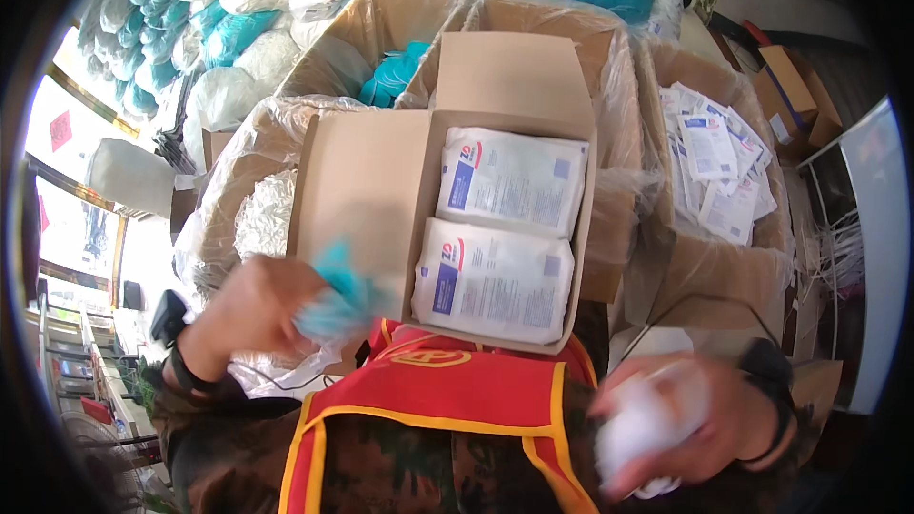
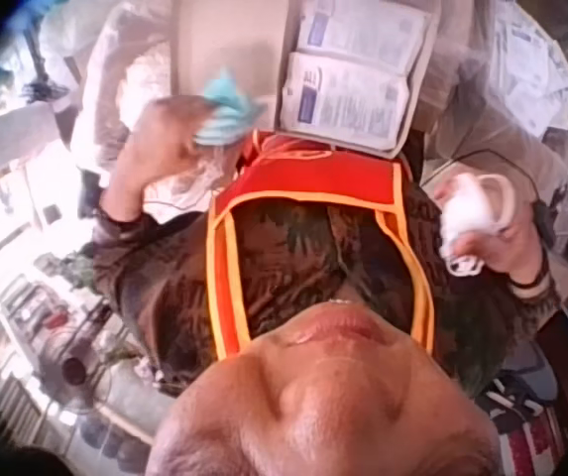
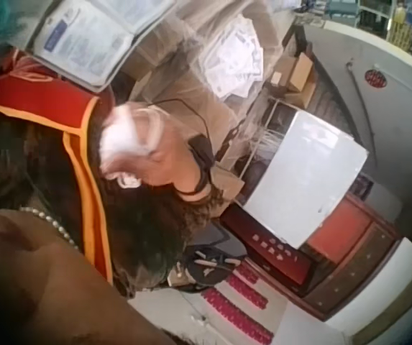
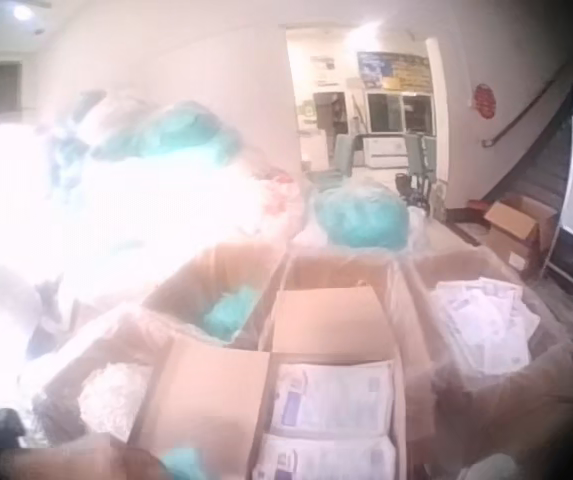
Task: Sorting and placing masks into smaller packages or boxes.
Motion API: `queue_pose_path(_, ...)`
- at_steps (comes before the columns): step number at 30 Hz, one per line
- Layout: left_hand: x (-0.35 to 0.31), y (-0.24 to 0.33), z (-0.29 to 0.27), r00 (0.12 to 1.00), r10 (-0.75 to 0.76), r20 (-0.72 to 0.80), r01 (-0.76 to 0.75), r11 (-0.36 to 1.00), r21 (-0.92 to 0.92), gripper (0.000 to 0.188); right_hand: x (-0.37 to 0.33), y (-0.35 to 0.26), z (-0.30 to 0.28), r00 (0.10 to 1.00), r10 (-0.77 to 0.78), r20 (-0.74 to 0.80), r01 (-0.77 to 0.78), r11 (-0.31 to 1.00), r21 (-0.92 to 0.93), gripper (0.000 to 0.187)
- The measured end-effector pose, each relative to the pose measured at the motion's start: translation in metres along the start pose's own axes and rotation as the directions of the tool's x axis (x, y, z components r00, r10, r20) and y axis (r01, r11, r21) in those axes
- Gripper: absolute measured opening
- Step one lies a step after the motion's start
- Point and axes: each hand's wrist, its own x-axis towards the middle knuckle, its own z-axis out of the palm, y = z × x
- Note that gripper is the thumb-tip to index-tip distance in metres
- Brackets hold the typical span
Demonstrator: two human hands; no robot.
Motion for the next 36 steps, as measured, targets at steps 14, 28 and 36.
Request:
queue_pose_path(14,0.121,-0.177,-0.048,0.550,-0.655,-0.518,-0.222,0.483,-0.847,0.079,0.095,0.054,0.007,0.981,-0.018,-0.191,0.090,0.923,0.375,0.026)
queue_pose_path(28,0.095,0.014,0.095,0.829,-0.058,-0.556,-0.152,0.933,-0.325,0.064,0.148,0.081,0.045,0.985,-0.151,0.088,0.114,0.937,0.330,0.044)
queue_pose_path(36,0.034,-0.011,0.071,0.657,-0.125,-0.744,0.106,0.992,-0.073,0.042,0.142,0.082,0.047,0.843,-0.508,0.180,0.538,0.808,-0.239,0.053)
